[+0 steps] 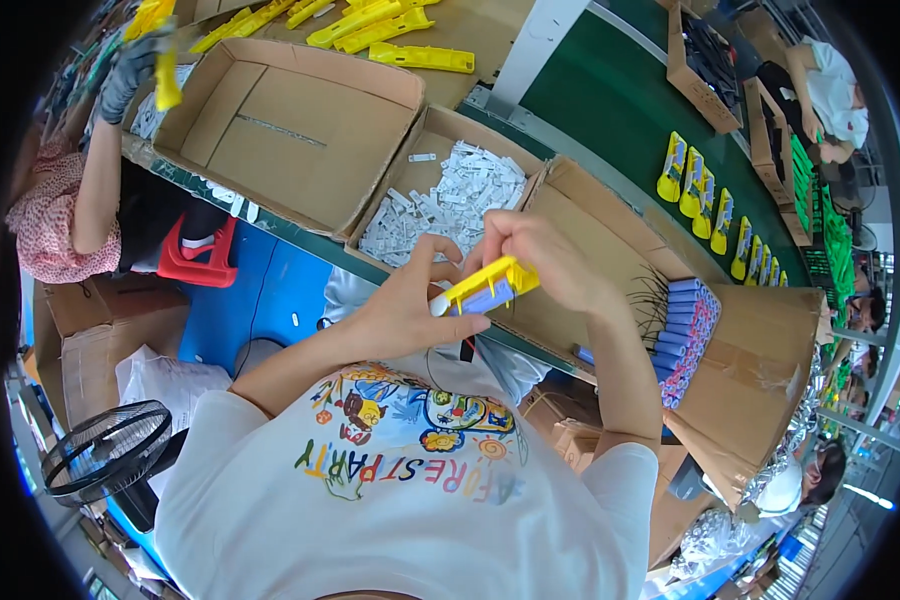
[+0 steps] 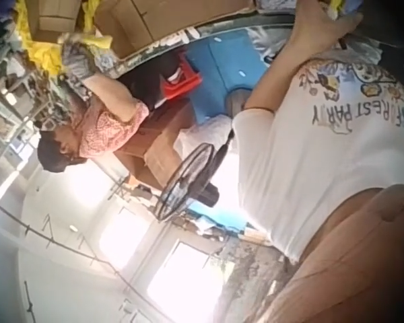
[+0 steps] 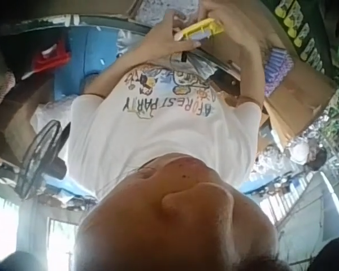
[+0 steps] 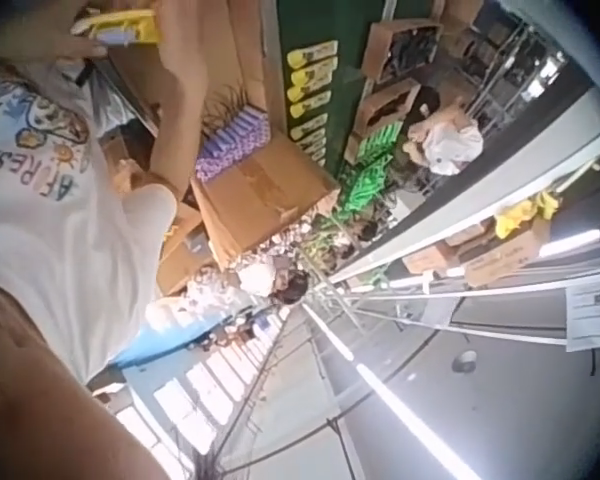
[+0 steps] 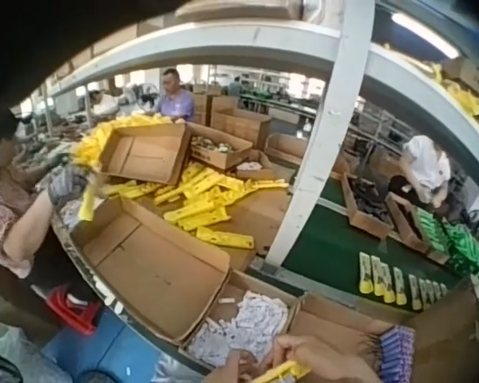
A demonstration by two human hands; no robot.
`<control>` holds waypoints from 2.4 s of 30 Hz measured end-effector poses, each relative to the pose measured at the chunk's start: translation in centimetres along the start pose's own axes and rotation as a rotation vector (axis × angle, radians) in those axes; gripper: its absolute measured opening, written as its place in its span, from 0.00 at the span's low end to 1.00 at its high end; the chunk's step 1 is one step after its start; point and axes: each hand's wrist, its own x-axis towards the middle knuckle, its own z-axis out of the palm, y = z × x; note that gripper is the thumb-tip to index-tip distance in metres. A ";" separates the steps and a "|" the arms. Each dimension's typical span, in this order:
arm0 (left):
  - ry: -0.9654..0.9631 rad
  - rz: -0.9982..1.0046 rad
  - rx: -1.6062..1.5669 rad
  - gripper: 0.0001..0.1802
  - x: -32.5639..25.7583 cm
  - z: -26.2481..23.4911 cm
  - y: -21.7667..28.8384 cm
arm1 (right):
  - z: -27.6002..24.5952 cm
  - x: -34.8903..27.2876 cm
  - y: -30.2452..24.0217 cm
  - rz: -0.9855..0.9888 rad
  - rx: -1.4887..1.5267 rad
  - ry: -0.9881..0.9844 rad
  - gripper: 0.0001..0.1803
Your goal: Assembling electronic light components into yellow plastic housings on a factory production line.
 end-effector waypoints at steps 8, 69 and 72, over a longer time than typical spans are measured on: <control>0.011 -0.022 -0.094 0.37 -0.9 -3.9 -2.1 | 0.2 6.9 -0.7 0.064 -0.292 0.027 0.13; 0.412 -0.020 -0.725 0.22 4.3 -7.2 0.0 | -15.0 1.3 -1.7 -0.326 -1.004 0.638 0.18; -0.211 -0.123 -1.428 0.18 7.1 -2.2 3.1 | -3.7 -2.0 -2.8 -0.569 -1.172 0.377 0.24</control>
